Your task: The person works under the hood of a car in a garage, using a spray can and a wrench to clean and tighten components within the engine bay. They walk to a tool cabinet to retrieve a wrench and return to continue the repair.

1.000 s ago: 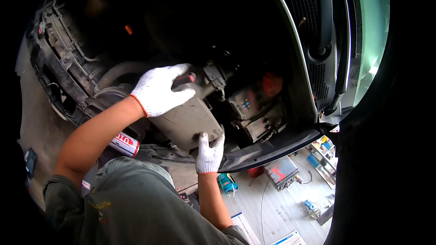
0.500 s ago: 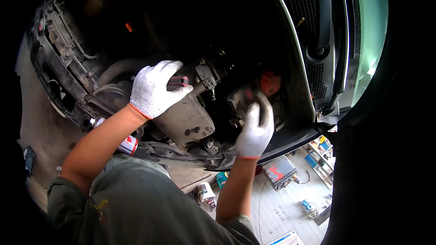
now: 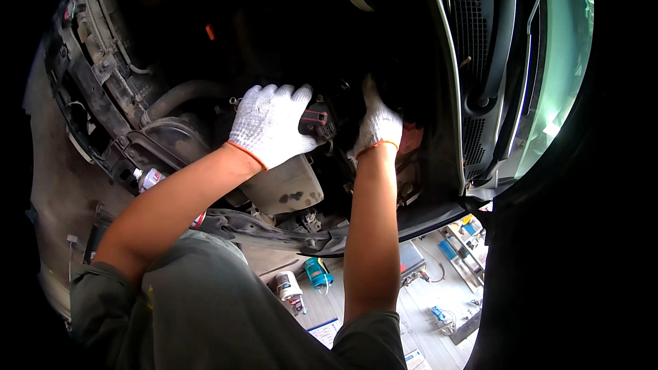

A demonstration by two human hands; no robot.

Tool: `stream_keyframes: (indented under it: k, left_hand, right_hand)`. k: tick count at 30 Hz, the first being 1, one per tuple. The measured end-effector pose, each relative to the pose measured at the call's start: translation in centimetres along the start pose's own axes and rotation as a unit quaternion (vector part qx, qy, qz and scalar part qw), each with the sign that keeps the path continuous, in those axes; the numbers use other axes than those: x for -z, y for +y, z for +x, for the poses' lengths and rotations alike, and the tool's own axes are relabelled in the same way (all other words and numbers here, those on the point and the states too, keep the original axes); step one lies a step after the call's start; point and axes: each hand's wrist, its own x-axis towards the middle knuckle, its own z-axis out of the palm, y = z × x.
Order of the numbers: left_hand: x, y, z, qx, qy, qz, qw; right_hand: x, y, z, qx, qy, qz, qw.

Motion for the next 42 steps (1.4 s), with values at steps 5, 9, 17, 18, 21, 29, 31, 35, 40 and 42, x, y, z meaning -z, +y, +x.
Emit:
stream_keyframes:
  k: [5,9,17,18,21,29,31,35,40,42]
  left_hand:
    - [-0.3,-0.4,0.1,0.014,0.037,-0.025,0.999]
    - [0.1,-0.1,0.8,0.036,0.001,-0.035,0.999]
    - [0.0,-0.5,0.2,0.028,0.015,-0.037,0.999]
    - [0.2,-0.5,0.1,0.028,0.015,-0.038,0.999]
    - [0.2,-0.7,-0.7,0.024,0.034,-0.031,0.999]
    - [-0.5,-1.5,-2.9,0.019,0.085,-0.033,0.996]
    - [-0.6,-1.6,-3.0,0.014,0.094,-0.046,0.994]
    - [-0.8,-1.8,-3.0,0.004,0.118,-0.045,0.992]
    - [-0.9,-1.9,-3.1,-0.006,0.131,-0.045,0.990]
    - [-0.9,-2.0,-3.3,-0.026,0.156,-0.043,0.987]
  right_hand:
    - [-1.2,-2.5,-0.5,-0.033,0.084,-0.049,0.995]
    - [-1.1,-2.7,-0.6,-0.016,0.060,-0.043,0.997]
    - [-0.4,0.1,1.9,-0.167,-0.163,0.225,0.946]
    - [-0.8,0.0,1.5,-0.170,-0.186,0.245,0.936]
    - [-0.8,-0.7,1.1,-0.193,-0.176,0.265,0.928]
    - [-0.7,-0.7,0.3,-0.162,-0.140,0.207,0.955]
    - [-0.5,-0.2,0.5,-0.155,-0.149,0.208,0.954]
    - [-0.7,-0.2,0.4,-0.167,-0.159,0.215,0.949]
    - [-0.3,0.7,1.7,-0.196,-0.187,0.217,0.938]
    - [-0.8,1.5,2.3,-0.193,-0.176,0.195,0.945]
